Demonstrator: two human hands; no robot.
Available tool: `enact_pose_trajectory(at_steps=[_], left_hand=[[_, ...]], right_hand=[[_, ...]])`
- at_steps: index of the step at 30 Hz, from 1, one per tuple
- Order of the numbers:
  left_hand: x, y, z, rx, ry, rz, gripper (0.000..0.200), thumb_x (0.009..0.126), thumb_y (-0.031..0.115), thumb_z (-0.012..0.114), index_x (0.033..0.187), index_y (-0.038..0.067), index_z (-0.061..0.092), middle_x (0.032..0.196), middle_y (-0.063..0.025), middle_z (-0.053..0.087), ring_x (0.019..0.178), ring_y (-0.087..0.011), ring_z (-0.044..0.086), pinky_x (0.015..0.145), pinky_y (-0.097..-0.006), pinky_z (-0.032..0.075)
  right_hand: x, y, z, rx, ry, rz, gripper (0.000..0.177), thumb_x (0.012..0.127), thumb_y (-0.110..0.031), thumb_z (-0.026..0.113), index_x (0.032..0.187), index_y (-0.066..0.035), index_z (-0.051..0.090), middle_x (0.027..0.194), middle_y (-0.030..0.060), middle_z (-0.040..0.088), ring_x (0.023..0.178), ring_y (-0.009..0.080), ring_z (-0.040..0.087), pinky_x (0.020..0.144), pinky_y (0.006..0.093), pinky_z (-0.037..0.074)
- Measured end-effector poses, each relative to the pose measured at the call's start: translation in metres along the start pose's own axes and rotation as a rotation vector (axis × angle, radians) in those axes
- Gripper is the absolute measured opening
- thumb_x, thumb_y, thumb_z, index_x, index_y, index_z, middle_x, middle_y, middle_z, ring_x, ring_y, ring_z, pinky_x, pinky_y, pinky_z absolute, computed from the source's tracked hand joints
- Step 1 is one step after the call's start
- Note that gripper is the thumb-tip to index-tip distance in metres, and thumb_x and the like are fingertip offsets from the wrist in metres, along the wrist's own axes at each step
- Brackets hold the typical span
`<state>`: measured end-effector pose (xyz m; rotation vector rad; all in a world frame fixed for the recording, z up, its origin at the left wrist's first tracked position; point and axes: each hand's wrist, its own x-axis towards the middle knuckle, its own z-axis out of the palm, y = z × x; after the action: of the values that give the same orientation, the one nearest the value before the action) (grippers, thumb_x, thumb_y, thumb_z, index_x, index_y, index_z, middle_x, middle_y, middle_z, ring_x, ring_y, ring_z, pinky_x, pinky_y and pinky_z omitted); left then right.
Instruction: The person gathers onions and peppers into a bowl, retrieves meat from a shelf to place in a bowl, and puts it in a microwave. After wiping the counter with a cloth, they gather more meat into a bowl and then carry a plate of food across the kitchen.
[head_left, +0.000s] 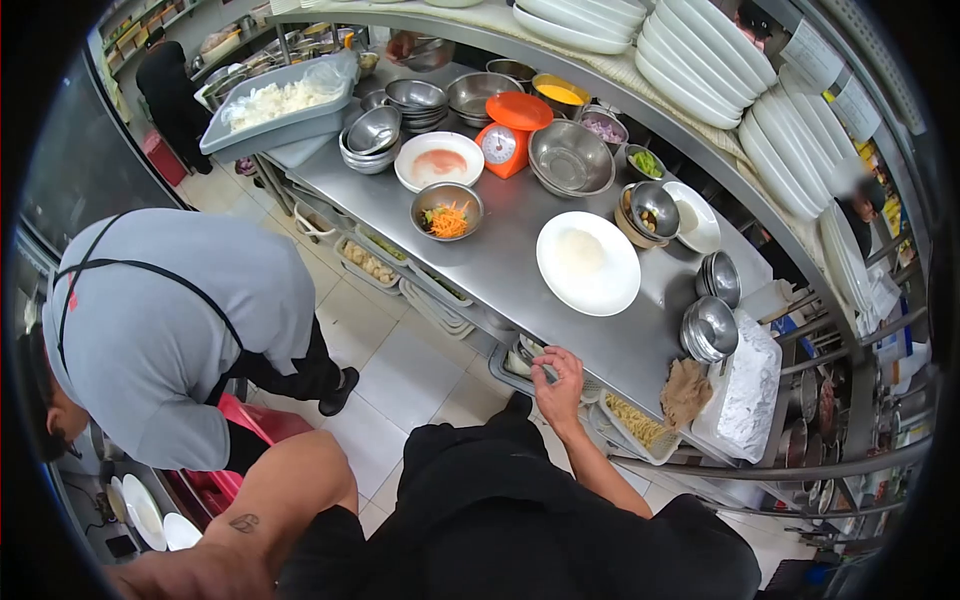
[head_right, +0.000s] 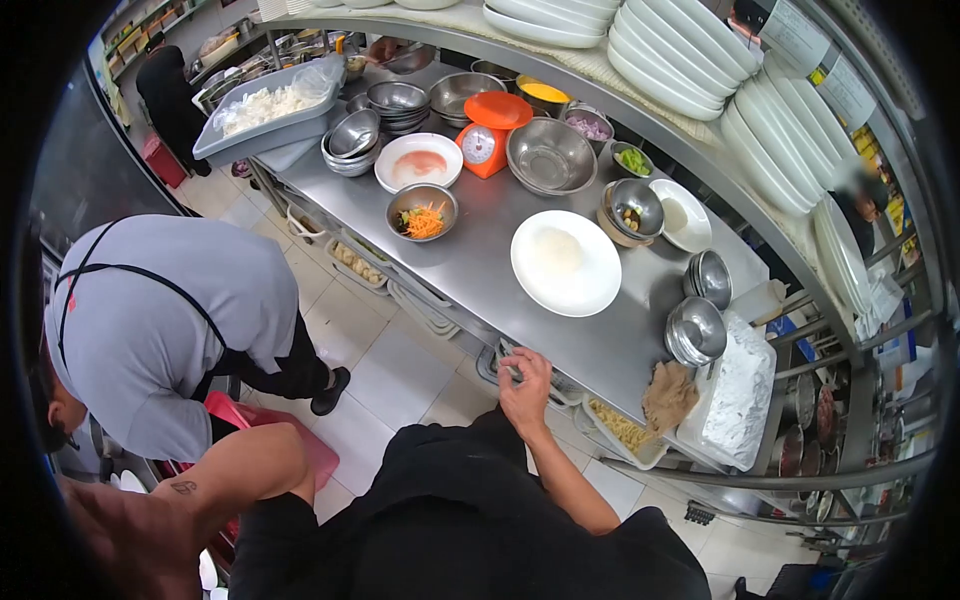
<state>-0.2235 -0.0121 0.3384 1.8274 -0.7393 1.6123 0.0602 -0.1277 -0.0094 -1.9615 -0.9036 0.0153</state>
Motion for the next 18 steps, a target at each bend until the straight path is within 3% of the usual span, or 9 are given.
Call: enact_pose_trajectory(at_steps=[15,18], left_hand=[[-0.007,0.004,-0.001,0.110,0.055,0.060,0.035,0.074,0.053,0.060,0.104,0.035,0.059,0.109,0.0092,0.056,0.104,-0.0103,0.043,0.067,-0.0311,0.033],[0.008,-0.014,-0.003,-0.036,-0.069,-0.003,0.038,0.075,0.052,0.060,0.109,0.034,0.058,0.110,0.0102,0.056,0.105,-0.0087,0.043,0.068,-0.0313,0.034]], right_hand=[[0.002,-0.001,0.000,0.021,-0.017,0.038,0.009,0.071,-0.007,0.064,0.080,-0.007,0.064,0.101,0.0089,0.060,0.101,0.0281,0.050,0.089,0.0375,0.039],[0.002,0.000,0.001,0.019,-0.013,0.034,0.009,0.071,-0.008,0.064,0.080,-0.007,0.064,0.101,0.0086,0.060,0.100,0.0281,0.050,0.089,0.0372,0.039]])
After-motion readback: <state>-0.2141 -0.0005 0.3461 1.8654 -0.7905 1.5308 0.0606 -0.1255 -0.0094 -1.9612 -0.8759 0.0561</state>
